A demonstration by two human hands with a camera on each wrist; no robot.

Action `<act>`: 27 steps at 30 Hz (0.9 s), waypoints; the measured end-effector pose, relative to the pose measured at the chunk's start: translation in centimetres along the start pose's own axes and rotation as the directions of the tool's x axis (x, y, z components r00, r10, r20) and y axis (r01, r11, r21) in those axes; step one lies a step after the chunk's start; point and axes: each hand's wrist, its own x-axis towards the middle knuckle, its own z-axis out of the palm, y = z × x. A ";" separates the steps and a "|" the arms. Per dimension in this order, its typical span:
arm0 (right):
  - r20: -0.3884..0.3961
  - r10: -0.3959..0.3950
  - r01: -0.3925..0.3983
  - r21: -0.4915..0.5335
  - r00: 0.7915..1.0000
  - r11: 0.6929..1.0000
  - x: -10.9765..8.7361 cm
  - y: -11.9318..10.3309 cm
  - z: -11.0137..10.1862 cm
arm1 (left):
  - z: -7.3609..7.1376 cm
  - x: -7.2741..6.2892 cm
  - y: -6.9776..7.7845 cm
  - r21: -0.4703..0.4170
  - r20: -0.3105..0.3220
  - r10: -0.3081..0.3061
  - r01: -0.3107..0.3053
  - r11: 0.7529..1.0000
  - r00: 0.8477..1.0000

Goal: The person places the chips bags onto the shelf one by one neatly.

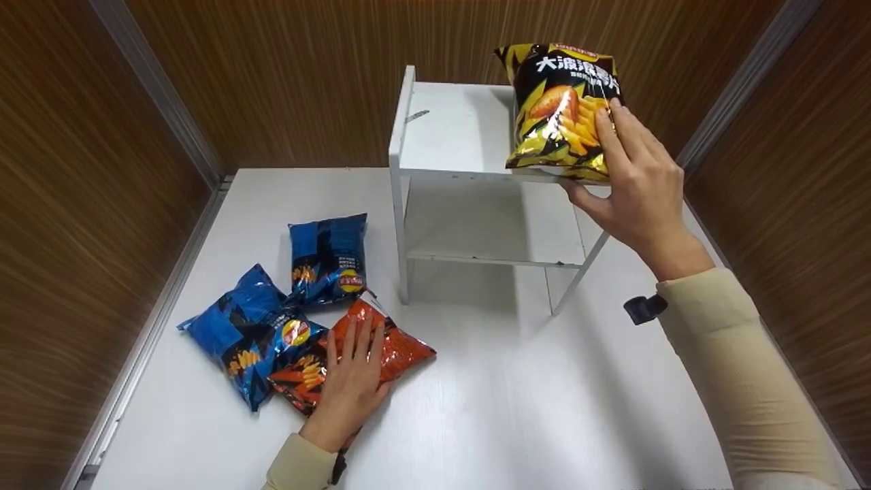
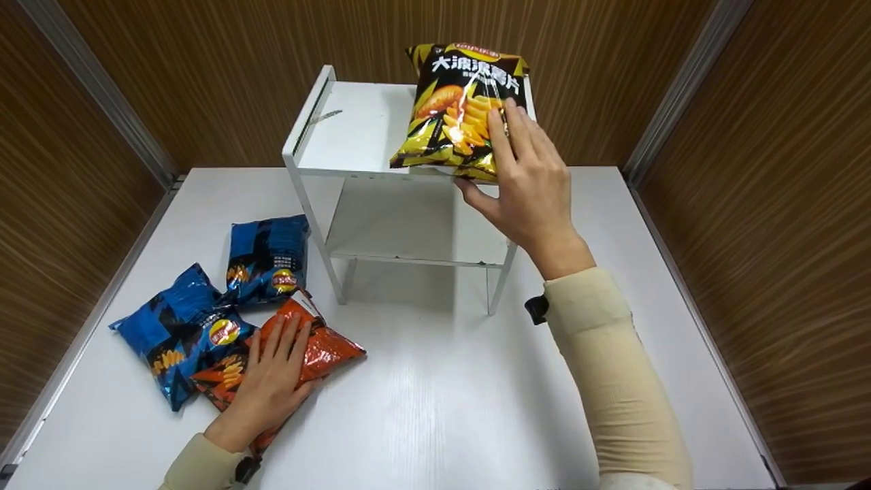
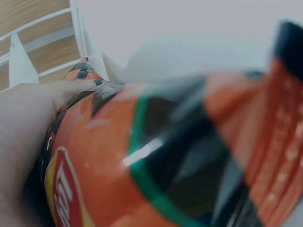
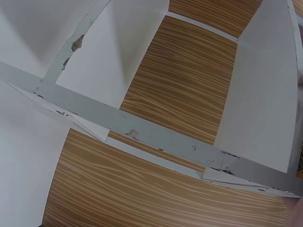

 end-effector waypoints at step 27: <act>-0.020 -0.006 0.006 -0.004 1.000 1.000 -0.1 0.1 0.2 | -4.0 0.3 1.1 -0.361 0.088 -0.032 0.062 0.931 0.996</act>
